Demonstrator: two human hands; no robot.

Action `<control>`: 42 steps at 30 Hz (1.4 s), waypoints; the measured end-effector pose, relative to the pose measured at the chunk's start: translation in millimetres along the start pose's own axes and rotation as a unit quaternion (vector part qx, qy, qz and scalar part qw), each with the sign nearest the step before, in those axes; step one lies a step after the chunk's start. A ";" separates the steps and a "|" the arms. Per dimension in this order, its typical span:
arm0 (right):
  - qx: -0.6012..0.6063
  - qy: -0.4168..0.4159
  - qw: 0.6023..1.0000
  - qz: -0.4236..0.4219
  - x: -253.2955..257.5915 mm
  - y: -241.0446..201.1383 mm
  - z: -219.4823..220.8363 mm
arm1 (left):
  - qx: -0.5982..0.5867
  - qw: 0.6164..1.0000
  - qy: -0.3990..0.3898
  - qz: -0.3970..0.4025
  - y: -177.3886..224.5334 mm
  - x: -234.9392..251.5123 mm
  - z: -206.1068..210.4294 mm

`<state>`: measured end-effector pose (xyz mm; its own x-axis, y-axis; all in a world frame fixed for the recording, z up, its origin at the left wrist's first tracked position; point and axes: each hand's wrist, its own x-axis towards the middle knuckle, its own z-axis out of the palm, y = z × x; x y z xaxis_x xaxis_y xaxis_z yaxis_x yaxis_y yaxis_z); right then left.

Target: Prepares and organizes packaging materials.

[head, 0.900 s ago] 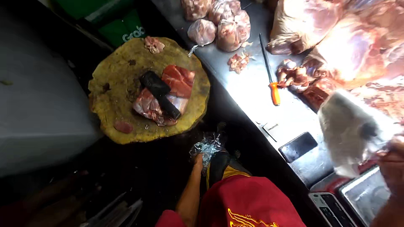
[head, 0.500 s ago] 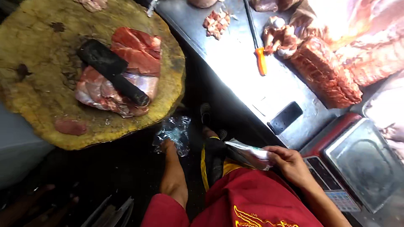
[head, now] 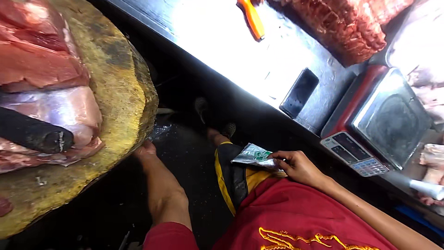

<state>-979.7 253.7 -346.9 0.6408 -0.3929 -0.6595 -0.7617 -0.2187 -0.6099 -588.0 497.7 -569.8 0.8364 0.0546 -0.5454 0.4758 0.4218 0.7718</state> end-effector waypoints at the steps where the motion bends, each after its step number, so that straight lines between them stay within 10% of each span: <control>1: 0.002 -0.001 1.000 -0.003 -1.3 0.8 1.8 | -0.004 0.999 -0.033 0.032 -20.3 17.9 -22.3; 6: 0.021 -0.009 1.000 -0.020 4.1 -6.1 3.8 | 0.092 0.994 0.054 -0.016 -34.9 -2.2 -29.3; 16: 0.076 -0.021 0.994 -0.078 36.6 -19.4 -4.7 | 0.353 0.923 -0.058 -0.143 -66.0 -159.6 -32.9; 24: 0.169 -0.026 0.979 -0.110 45.4 -38.3 -17.7 | 0.459 0.879 -0.123 -0.049 -37.7 -231.6 2.5; 31: 0.321 -0.034 0.936 -0.141 40.5 -79.8 -41.2 | 0.479 0.781 -0.389 0.094 56.8 -243.6 83.8; 36: 0.513 -0.078 0.839 -0.163 56.9 -116.0 -64.6 | 0.258 0.805 -0.530 -0.070 75.1 -242.0 139.5; 42: 0.458 0.086 0.879 -0.104 110.1 -127.6 -88.4 | 0.281 0.885 -0.352 -0.118 82.8 -243.2 185.5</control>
<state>-820.4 159.4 -302.8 0.6728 -0.5767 -0.4635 -0.1825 0.4778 -0.8593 -701.5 351.5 -312.6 0.5644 -0.6356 -0.5268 0.5549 -0.1804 0.8121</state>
